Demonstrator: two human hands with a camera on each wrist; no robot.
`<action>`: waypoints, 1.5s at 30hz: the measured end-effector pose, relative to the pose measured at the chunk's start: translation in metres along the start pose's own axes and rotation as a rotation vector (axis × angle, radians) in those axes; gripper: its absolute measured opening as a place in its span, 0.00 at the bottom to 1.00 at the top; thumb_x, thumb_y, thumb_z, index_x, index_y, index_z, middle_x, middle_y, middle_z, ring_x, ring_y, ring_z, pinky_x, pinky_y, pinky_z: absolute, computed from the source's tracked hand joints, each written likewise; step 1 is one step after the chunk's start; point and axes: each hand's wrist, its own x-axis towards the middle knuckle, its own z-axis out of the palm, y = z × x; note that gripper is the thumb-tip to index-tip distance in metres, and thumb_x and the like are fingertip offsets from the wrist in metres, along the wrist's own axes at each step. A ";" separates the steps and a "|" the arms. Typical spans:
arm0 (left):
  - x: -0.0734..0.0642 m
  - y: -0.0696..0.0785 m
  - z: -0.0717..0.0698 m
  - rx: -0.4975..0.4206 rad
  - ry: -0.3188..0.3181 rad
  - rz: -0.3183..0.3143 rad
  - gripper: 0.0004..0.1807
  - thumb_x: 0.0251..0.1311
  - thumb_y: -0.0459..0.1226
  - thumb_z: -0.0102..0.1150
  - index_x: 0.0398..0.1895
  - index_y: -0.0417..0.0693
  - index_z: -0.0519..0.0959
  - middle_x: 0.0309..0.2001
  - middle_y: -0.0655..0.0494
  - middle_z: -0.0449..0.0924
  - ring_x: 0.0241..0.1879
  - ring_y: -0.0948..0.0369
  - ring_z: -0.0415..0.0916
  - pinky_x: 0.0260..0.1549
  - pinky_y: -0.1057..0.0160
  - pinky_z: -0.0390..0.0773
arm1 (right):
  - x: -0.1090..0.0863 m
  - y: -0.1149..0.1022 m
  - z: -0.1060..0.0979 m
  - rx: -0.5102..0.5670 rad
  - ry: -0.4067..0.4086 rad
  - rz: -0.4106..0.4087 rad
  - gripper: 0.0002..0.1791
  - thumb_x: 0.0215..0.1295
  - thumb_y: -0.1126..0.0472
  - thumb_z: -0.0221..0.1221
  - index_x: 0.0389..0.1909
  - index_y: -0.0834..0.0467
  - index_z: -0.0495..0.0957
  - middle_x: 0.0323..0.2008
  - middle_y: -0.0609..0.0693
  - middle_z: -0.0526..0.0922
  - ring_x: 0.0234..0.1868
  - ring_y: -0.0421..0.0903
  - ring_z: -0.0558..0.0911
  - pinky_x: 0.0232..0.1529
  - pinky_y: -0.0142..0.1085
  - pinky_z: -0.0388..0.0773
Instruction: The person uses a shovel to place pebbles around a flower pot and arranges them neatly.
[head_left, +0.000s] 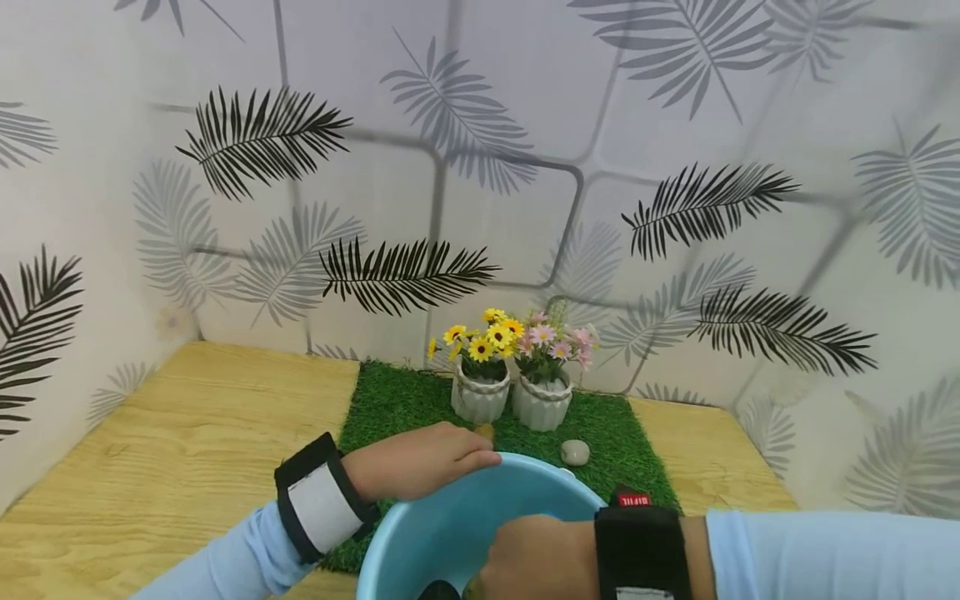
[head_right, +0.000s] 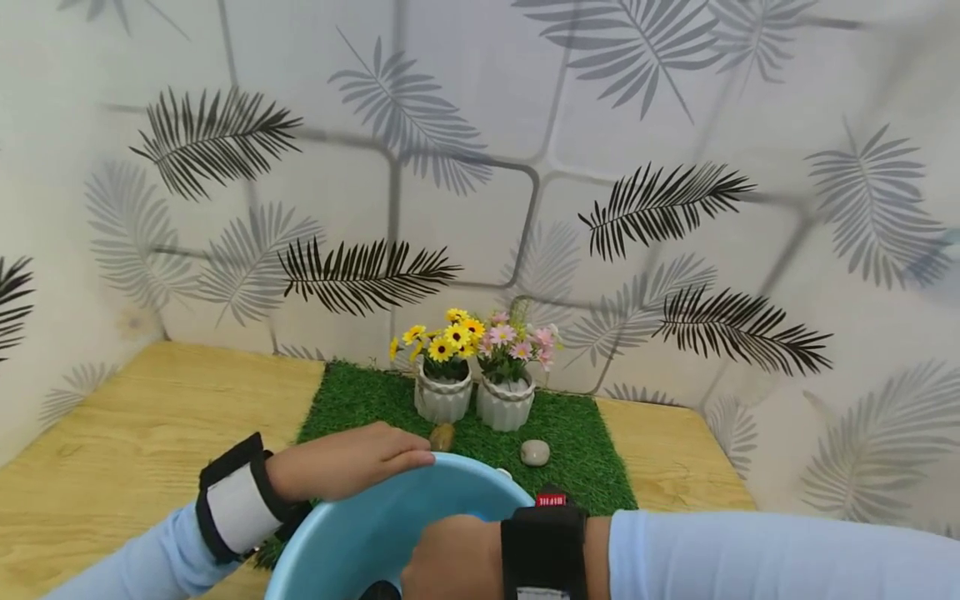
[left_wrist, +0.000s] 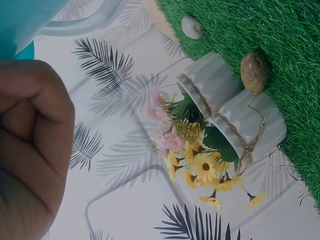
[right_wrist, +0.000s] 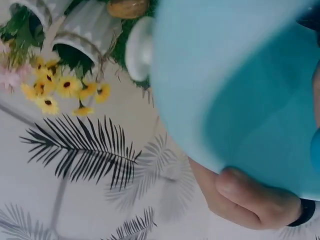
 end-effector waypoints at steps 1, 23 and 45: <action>0.000 0.000 0.000 0.002 0.001 0.002 0.21 0.74 0.50 0.34 0.26 0.52 0.70 0.21 0.61 0.56 0.21 0.68 0.60 0.29 0.68 0.65 | 0.001 0.000 0.001 0.015 0.000 -0.011 0.15 0.67 0.48 0.53 0.18 0.42 0.73 0.14 0.34 0.66 0.14 0.29 0.58 0.18 0.22 0.48; 0.000 0.001 0.001 -0.003 0.003 -0.003 0.21 0.74 0.49 0.33 0.29 0.52 0.72 0.20 0.61 0.60 0.22 0.69 0.65 0.30 0.69 0.69 | -0.054 0.021 -0.014 0.315 0.277 0.065 0.17 0.72 0.46 0.44 0.26 0.48 0.70 0.14 0.39 0.50 0.14 0.30 0.48 0.18 0.23 0.45; 0.000 -0.002 0.000 -0.008 0.000 -0.013 0.21 0.74 0.50 0.34 0.30 0.51 0.73 0.21 0.61 0.62 0.22 0.68 0.63 0.31 0.68 0.69 | -0.158 0.063 0.007 0.592 0.320 0.736 0.14 0.69 0.46 0.50 0.40 0.49 0.79 0.27 0.37 0.77 0.25 0.29 0.72 0.32 0.31 0.74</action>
